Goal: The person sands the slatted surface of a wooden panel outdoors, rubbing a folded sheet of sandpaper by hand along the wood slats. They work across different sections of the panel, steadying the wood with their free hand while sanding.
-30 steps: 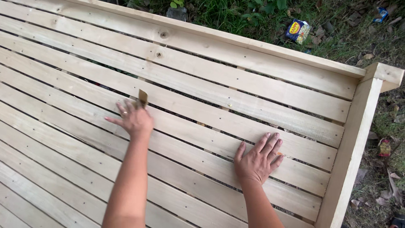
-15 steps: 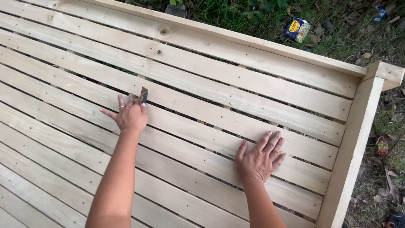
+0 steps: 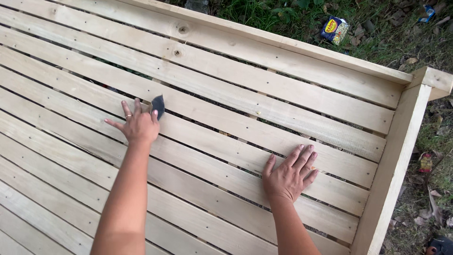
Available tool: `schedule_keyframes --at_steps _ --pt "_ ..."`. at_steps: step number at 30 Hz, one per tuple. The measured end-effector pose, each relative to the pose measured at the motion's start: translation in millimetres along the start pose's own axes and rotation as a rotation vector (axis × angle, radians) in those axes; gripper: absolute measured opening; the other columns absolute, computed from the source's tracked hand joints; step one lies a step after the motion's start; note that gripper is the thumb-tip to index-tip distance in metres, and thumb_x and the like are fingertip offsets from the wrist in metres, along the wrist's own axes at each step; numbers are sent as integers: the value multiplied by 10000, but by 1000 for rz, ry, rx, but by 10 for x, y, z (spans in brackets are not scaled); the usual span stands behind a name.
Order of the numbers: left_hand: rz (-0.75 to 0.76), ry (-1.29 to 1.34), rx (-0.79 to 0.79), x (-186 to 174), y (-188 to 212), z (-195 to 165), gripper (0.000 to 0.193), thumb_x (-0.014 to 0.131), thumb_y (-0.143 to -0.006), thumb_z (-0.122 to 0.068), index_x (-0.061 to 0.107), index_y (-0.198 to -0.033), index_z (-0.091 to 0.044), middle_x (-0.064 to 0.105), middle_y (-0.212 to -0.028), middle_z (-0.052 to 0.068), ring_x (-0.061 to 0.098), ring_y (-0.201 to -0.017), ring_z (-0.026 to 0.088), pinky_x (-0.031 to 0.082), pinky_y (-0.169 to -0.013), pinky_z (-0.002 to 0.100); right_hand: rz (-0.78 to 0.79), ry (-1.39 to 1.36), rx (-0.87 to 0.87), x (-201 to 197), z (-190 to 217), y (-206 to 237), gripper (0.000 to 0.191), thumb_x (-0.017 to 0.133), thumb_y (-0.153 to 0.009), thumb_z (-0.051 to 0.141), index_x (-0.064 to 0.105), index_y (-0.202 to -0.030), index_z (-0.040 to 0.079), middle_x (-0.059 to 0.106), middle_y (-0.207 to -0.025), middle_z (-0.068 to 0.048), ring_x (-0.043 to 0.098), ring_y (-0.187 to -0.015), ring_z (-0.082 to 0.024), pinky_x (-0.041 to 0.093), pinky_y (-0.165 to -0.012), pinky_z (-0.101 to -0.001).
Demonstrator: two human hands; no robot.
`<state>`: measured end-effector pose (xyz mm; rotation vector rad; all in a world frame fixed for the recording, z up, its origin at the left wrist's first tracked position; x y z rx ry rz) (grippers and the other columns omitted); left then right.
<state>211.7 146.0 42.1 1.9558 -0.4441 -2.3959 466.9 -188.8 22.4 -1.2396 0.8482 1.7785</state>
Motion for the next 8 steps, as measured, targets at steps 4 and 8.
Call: schedule_keyframes --at_steps 4,8 --pt "-161 105 56 118 161 -154 499 438 -1024 -407 553 -1468 -211 320 -1659 0 116 -1576 308 -100 -1026 876 7 0 6 140 -82 18 878 503 -919 486 222 -1597 4 97 -1710 -192 46 -1582 -354 47 -1227 -595" --pt "-312 -189 219 297 419 63 590 549 -974 -356 538 -1557 -265 332 -1717 -67 150 -1615 231 -51 -1124 818 18 11 14 373 -353 5 884 505 -919 486 214 -1602 7 91 -1713 -192 43 -1584 -355 47 -1226 -599"
Point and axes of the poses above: each hand's wrist, its own y-axis away from the middle knuckle, its own x-axis out of the palm, z = x × y, the point moved 3 cm from there along -y, towards the middle knuckle
